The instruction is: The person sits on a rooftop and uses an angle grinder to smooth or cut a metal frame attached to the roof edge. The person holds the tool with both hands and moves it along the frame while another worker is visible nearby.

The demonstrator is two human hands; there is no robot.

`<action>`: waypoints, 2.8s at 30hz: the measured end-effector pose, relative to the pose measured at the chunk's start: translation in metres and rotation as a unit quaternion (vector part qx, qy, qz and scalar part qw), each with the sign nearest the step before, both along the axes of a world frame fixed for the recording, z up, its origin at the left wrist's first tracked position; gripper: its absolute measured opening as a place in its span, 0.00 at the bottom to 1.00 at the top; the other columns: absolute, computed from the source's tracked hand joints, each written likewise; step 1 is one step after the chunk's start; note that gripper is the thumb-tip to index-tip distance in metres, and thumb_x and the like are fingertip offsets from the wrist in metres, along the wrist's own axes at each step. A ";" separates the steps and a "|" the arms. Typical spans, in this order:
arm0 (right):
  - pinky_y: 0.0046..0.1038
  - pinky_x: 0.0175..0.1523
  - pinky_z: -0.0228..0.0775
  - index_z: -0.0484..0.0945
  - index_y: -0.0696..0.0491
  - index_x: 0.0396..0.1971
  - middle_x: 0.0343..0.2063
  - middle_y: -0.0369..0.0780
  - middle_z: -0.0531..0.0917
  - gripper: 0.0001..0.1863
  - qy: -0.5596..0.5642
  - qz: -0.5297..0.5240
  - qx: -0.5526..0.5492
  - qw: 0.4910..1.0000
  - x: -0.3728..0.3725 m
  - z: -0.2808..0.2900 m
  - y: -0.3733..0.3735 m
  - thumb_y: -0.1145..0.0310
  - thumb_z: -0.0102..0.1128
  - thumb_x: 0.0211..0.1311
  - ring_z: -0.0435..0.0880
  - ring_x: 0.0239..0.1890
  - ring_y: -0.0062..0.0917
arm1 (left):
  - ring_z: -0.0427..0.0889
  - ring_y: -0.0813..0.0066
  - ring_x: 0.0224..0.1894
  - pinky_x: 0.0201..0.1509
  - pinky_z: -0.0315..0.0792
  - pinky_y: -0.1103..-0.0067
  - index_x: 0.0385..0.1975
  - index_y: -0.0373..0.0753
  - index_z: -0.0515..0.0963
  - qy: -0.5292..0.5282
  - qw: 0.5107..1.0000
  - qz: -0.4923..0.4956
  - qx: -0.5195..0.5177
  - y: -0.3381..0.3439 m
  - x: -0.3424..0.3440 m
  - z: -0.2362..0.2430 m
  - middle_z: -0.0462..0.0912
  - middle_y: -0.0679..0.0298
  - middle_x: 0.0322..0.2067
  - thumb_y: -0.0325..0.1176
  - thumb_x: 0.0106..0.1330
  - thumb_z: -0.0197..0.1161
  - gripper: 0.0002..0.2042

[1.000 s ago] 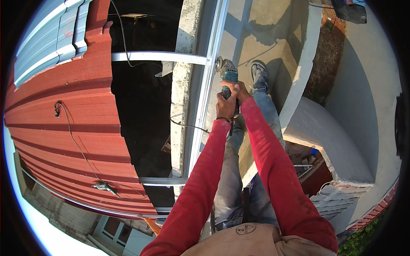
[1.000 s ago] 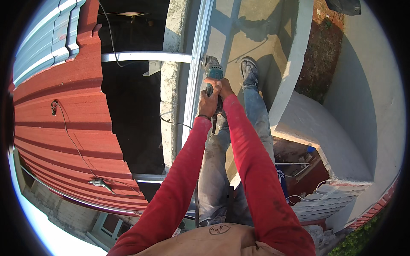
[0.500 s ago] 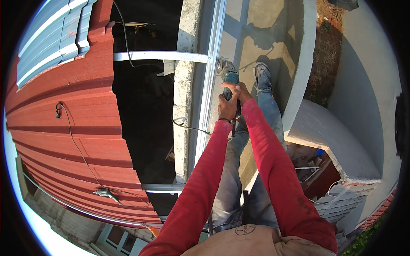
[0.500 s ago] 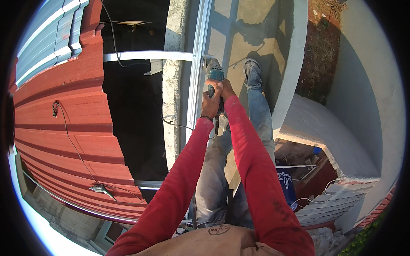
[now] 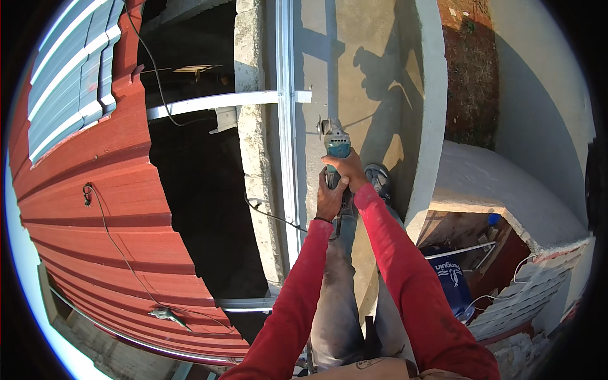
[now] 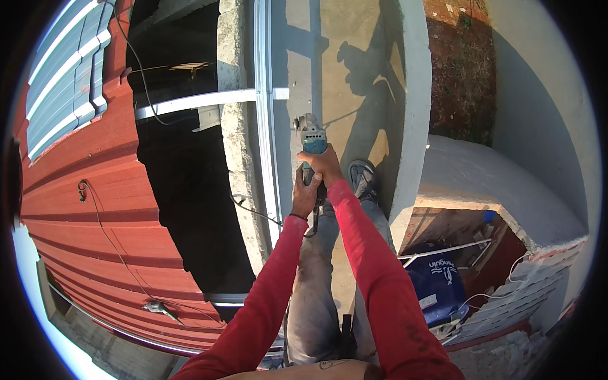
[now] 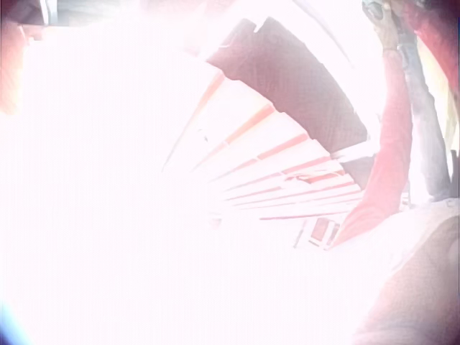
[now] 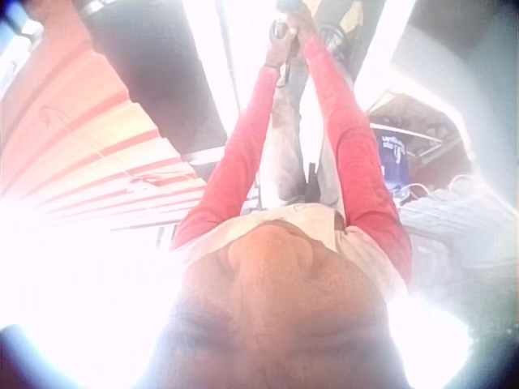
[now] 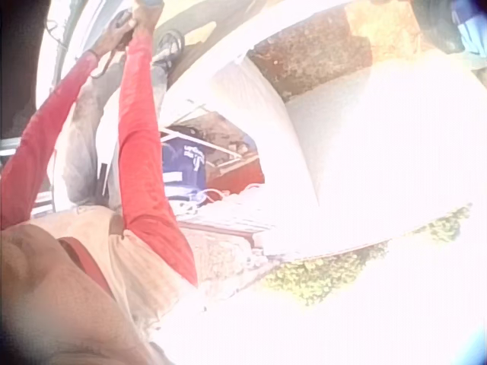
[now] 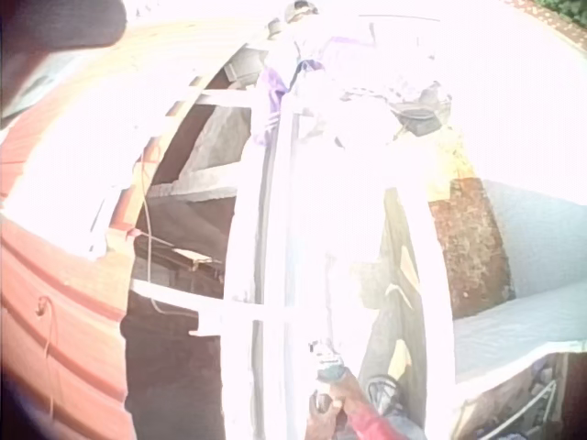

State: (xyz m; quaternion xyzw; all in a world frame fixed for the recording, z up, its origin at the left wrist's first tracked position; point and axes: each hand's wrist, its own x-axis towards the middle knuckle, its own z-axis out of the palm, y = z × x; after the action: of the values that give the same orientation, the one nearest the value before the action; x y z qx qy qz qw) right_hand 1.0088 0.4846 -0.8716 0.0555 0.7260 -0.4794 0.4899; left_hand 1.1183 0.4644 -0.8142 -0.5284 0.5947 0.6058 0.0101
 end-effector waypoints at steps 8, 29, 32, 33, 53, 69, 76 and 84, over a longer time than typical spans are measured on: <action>0.36 0.45 0.76 0.72 0.66 0.46 0.39 0.51 0.83 0.35 0.049 0.025 -0.027 0.998 0.012 -0.032 -0.012 0.58 0.72 0.39 0.85 0.38 0.40 | 0.62 0.50 0.68 0.68 0.60 0.67 0.69 0.23 0.47 0.053 0.996 -0.064 -0.024 -0.012 0.028 -0.071 0.58 0.37 0.66 0.75 0.58 0.49 0.58; 0.32 0.41 0.77 0.68 0.61 0.44 0.33 0.46 0.83 0.33 0.213 -0.079 -0.322 0.919 0.029 -0.147 -0.086 0.60 0.72 0.41 0.85 0.33 0.32 | 0.66 0.49 0.66 0.68 0.60 0.66 0.67 0.26 0.56 0.141 0.909 -0.026 -0.392 -0.089 0.019 -0.209 0.66 0.38 0.62 0.62 0.64 0.56 0.45; 0.31 0.40 0.77 0.68 0.60 0.44 0.32 0.46 0.83 0.32 0.246 -0.114 -0.356 0.894 0.035 -0.148 -0.092 0.59 0.73 0.41 0.85 0.32 0.32 | 0.66 0.50 0.66 0.68 0.60 0.67 0.67 0.27 0.57 0.149 0.908 -0.023 -0.392 -0.088 0.016 -0.201 0.66 0.40 0.63 0.62 0.64 0.56 0.44; 0.31 0.40 0.77 0.67 0.60 0.43 0.32 0.46 0.83 0.32 0.240 -0.117 -0.355 0.896 0.036 -0.149 -0.093 0.59 0.73 0.42 0.85 0.32 0.31 | 0.66 0.50 0.66 0.68 0.61 0.67 0.67 0.27 0.57 0.136 0.908 -0.018 -0.396 -0.087 0.015 -0.201 0.66 0.40 0.63 0.62 0.64 0.55 0.44; 0.30 0.42 0.76 0.69 0.61 0.43 0.33 0.44 0.83 0.31 0.223 -0.087 -0.389 0.890 0.025 -0.171 -0.099 0.61 0.73 0.41 0.83 0.33 0.28 | 0.79 0.49 0.54 0.57 0.71 0.67 0.64 0.29 0.59 0.168 0.877 -0.004 -0.450 -0.089 0.003 -0.218 0.77 0.40 0.50 0.61 0.64 0.56 0.42; 0.29 0.42 0.76 0.70 0.62 0.45 0.35 0.44 0.83 0.33 0.164 -0.092 -0.388 0.902 0.025 -0.166 -0.096 0.60 0.73 0.40 0.82 0.35 0.28 | 0.75 0.53 0.57 0.61 0.67 0.67 0.65 0.28 0.58 0.195 0.874 -0.027 -0.444 -0.087 -0.001 -0.208 0.74 0.44 0.53 0.57 0.68 0.52 0.38; 0.32 0.46 0.76 0.67 0.63 0.46 0.37 0.48 0.82 0.36 0.171 -0.090 -0.390 0.900 0.022 -0.157 -0.092 0.59 0.73 0.39 0.84 0.39 0.34 | 0.68 0.50 0.64 0.66 0.63 0.66 0.68 0.29 0.56 0.166 0.888 -0.022 -0.429 -0.094 0.008 -0.220 0.67 0.41 0.62 0.62 0.67 0.51 0.42; 0.34 0.44 0.77 0.66 0.64 0.45 0.35 0.51 0.82 0.36 0.174 -0.090 -0.378 0.905 0.023 -0.158 -0.092 0.60 0.73 0.38 0.85 0.37 0.39 | 0.66 0.50 0.66 0.67 0.62 0.66 0.68 0.29 0.56 0.153 0.881 -0.030 -0.446 -0.096 0.006 -0.220 0.65 0.41 0.63 0.61 0.69 0.47 0.41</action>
State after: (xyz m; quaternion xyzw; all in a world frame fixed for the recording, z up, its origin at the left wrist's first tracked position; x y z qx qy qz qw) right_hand 1.0323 0.3928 -1.0297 -0.1531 0.5559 -0.7621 0.2944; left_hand 1.1246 0.3679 -1.0342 -0.3599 0.8116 0.3493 -0.2996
